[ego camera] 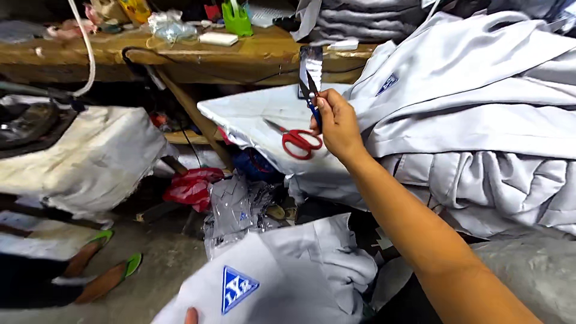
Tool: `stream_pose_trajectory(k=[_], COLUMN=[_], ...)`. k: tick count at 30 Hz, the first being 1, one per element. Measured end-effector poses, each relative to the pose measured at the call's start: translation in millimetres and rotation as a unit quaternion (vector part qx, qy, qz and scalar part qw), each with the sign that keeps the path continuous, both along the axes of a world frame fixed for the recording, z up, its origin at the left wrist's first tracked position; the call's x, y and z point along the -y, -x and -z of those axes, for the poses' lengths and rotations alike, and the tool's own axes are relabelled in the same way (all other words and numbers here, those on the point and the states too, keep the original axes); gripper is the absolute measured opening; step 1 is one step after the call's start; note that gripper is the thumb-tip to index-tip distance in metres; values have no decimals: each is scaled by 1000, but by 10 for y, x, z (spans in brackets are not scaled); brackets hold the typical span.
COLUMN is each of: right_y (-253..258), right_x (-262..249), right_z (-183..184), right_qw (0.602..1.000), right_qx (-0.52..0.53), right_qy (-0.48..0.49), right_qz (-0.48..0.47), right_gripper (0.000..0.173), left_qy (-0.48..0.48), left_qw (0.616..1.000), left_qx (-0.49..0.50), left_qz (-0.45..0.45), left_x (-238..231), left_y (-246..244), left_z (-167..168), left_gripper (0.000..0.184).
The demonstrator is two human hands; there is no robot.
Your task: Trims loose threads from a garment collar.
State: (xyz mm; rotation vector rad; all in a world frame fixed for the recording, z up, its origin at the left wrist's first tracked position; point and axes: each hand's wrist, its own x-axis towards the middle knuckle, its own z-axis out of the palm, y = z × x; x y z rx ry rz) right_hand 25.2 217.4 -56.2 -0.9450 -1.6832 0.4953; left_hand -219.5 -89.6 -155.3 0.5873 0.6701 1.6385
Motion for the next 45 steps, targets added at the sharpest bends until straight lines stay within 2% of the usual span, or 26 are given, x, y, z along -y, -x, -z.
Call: stream_pose_trajectory(k=[2,4,6,8,12,16,23,39,45], right_y=[-20,-97,-186,-290,-419,-397,-392,-344,-284], right_x=[533,1029,1354,1601,1898,1984,1974,1984,2079], right_z=[51,261,603,911,1152,1185,1199,1275,1341], right_qw=[992,978,969,968,977,982,982,984,989], right_qx=[18,76,114,132,111,98,138,124,86], right_qy=[27,64,96,119,97,58,41,41,67], right_qz=[-120,-182,-195,-180,-154,-148,-125,-122,-105], right_gripper=[28,29,38,37,30,27,26,25,28], left_qy=[19,82,129,153,197,206,193,193,203], left_qw=[1000,995,988,983,979,978,981,980,975], left_qx=[8,59,88,99,56,26,12,3,-34], left_qz=[12,-6,-5,7,-13,-17,-23,-42,-86], left_x=[-42,-159,-258,-296,-316,-338,-318,-303,-311], left_y=[-120,-376,-572,-690,-833,-905,-941,-973,-1053], left_z=[0,17,69,121,148,132,140,161,146], left_gripper=[29,27,30,28,22,22,20,18,21])
